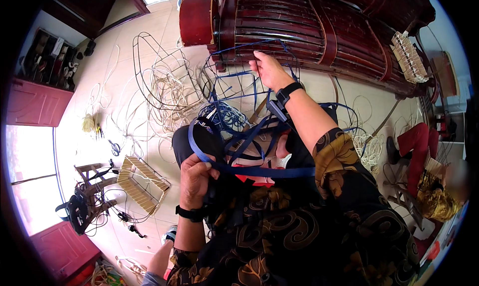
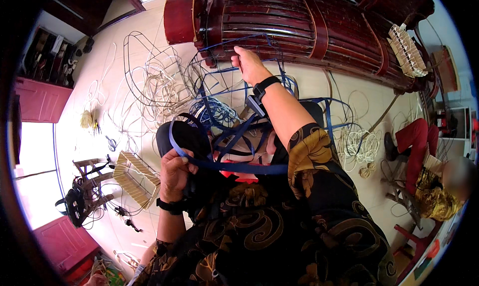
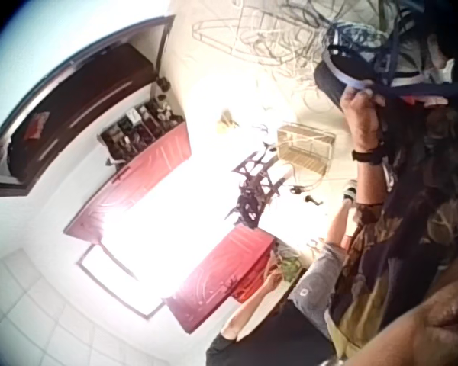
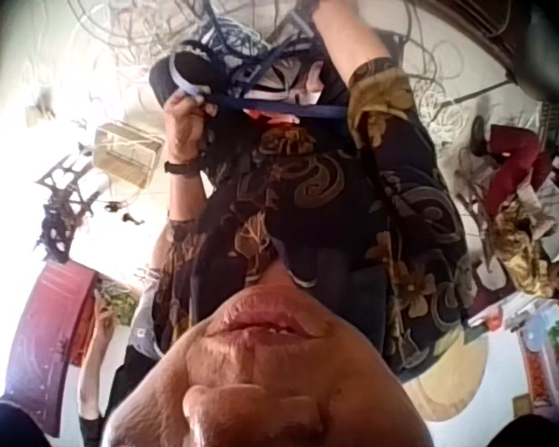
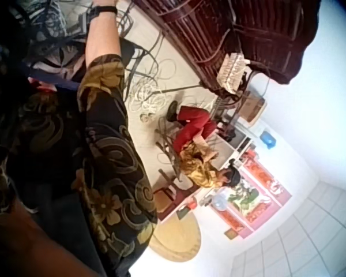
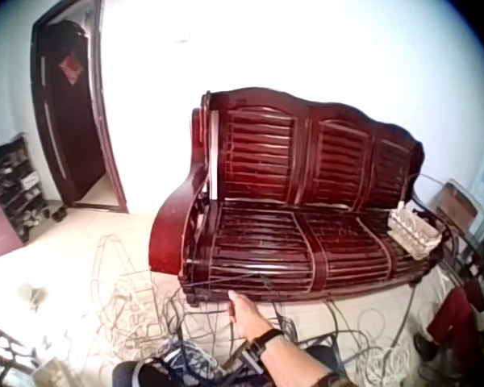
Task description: The person weaves blue plastic straps into a basket frame by hand, pulling long strips through the structure and tightening the weave.
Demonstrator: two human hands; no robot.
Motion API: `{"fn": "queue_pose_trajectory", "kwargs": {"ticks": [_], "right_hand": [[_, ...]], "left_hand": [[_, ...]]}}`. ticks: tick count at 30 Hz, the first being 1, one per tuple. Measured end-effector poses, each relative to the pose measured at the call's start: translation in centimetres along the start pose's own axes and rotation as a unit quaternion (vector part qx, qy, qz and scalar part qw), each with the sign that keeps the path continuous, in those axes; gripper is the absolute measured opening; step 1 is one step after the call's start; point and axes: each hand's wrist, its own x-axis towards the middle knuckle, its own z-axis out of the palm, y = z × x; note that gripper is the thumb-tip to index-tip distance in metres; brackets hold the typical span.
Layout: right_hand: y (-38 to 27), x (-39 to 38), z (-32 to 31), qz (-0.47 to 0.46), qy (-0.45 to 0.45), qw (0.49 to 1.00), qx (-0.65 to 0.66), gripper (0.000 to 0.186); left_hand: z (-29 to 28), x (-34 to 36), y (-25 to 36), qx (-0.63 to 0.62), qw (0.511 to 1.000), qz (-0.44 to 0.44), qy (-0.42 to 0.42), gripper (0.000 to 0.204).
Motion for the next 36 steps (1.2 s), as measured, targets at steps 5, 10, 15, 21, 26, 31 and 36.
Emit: {"fn": "queue_pose_trajectory", "kwargs": {"ticks": [5,10,15,21,26,31,36], "right_hand": [[1.3,-4.8,-0.6,-0.017,0.065,0.995,-0.072,0.038],[4.7,-10.5,-0.6,-0.057,0.073,0.995,-0.035,0.028],[5.5,-15.3,-3.0,-0.096,0.002,0.995,0.010,0.042],[2.3,-21.0,-5.4,-0.003,0.054,0.998,-0.034,0.040],[3.0,-23.4,-8.2,-0.021,0.059,0.998,0.015,0.031],[4.9,-26.6,-10.9,-0.118,0.043,0.989,0.076,0.033],[6.8,-28.9,-13.6,-0.140,-0.005,0.980,0.138,0.029]], "left_hand": [[-1.1,0.5,-0.3,-0.031,0.998,0.017,-0.045,0.017],[-1.7,0.4,0.0,-0.012,0.998,0.021,-0.056,0.015],[-1.4,0.3,0.1,-0.006,0.996,0.018,-0.084,0.014],[-0.7,-0.4,-0.6,0.015,0.992,0.021,-0.124,0.015],[0.1,-1.2,-1.8,0.021,0.991,0.036,-0.126,0.013],[1.0,-2.5,-3.1,-0.024,0.988,0.052,-0.145,0.009],[1.4,-3.2,-3.7,-0.029,0.984,0.049,-0.168,0.009]]}}
